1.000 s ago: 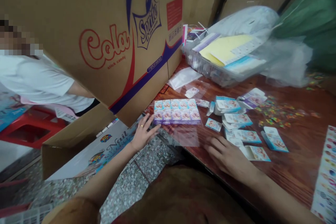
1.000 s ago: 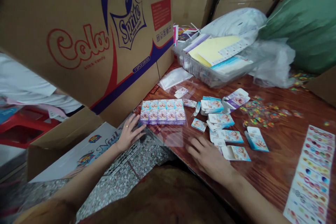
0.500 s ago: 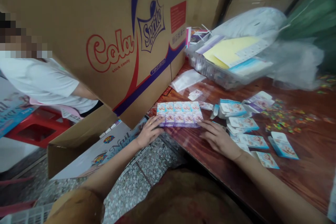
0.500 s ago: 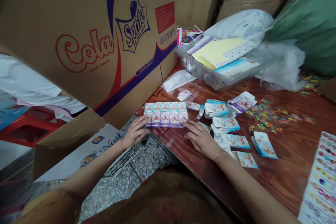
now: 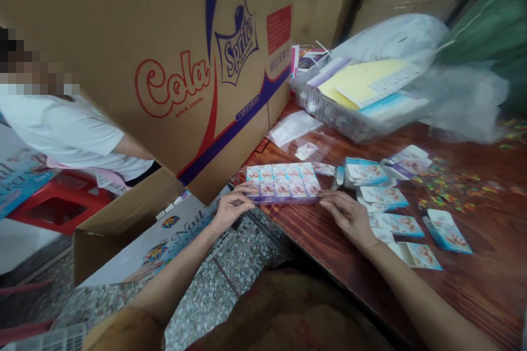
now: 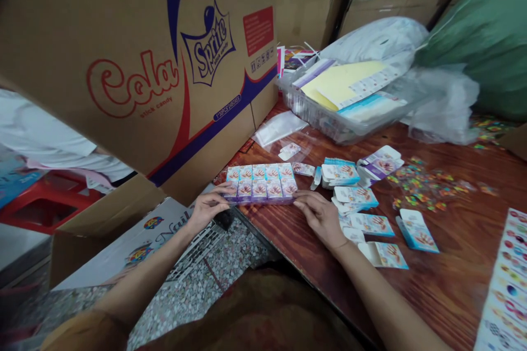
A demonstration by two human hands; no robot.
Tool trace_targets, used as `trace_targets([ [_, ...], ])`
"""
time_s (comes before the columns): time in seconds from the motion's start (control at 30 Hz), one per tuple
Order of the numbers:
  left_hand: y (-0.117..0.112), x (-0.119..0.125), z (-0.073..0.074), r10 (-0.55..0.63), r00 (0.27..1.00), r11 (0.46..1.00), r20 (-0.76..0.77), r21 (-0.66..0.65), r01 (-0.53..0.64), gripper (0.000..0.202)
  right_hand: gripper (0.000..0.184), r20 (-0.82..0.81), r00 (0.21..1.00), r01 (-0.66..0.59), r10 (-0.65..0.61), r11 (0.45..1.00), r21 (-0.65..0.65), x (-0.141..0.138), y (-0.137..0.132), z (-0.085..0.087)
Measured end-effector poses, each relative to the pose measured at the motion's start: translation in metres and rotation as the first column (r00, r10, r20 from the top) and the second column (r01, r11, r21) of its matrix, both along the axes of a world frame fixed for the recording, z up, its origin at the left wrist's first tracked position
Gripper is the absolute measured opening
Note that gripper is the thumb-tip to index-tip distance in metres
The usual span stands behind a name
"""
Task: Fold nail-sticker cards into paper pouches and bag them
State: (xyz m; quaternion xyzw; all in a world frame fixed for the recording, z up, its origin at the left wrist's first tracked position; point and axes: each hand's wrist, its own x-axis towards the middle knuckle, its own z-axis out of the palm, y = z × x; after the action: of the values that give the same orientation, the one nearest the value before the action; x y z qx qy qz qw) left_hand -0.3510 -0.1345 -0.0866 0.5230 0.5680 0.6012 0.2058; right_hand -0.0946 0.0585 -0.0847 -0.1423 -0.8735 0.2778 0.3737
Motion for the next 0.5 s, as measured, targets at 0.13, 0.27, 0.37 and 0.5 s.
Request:
trace_targets([
  [0.13, -0.001, 0.008, 0.000, 0.134, 0.991, 0.989, 0.021, 0.053, -0.135, 0.014, 0.014, -0.019, 1.000, 0.007, -0.007, 1.000, -0.015, -0.001, -0.002, 0.000],
  [0.27, 0.000, 0.010, -0.002, 0.130, 0.987, 0.987, 0.093, 0.085, -0.138, 0.012, 0.016, -0.053, 0.999, 0.011, -0.012, 0.999, -0.032, -0.002, -0.006, -0.001],
  [0.37, 0.001, 0.011, -0.002, 0.204, 0.976, 0.974, 0.083, 0.081, -0.210, 0.015, 0.017, -0.049, 0.999, 0.017, -0.019, 0.998, -0.056, -0.002, -0.008, -0.002],
  [0.5, 0.006, 0.015, -0.003, 0.305, 0.947, 0.950, 0.101, 0.041, -0.310, 0.018, 0.022, -0.007, 0.995, 0.097, -0.098, 0.991, -0.093, -0.006, -0.011, 0.002],
])
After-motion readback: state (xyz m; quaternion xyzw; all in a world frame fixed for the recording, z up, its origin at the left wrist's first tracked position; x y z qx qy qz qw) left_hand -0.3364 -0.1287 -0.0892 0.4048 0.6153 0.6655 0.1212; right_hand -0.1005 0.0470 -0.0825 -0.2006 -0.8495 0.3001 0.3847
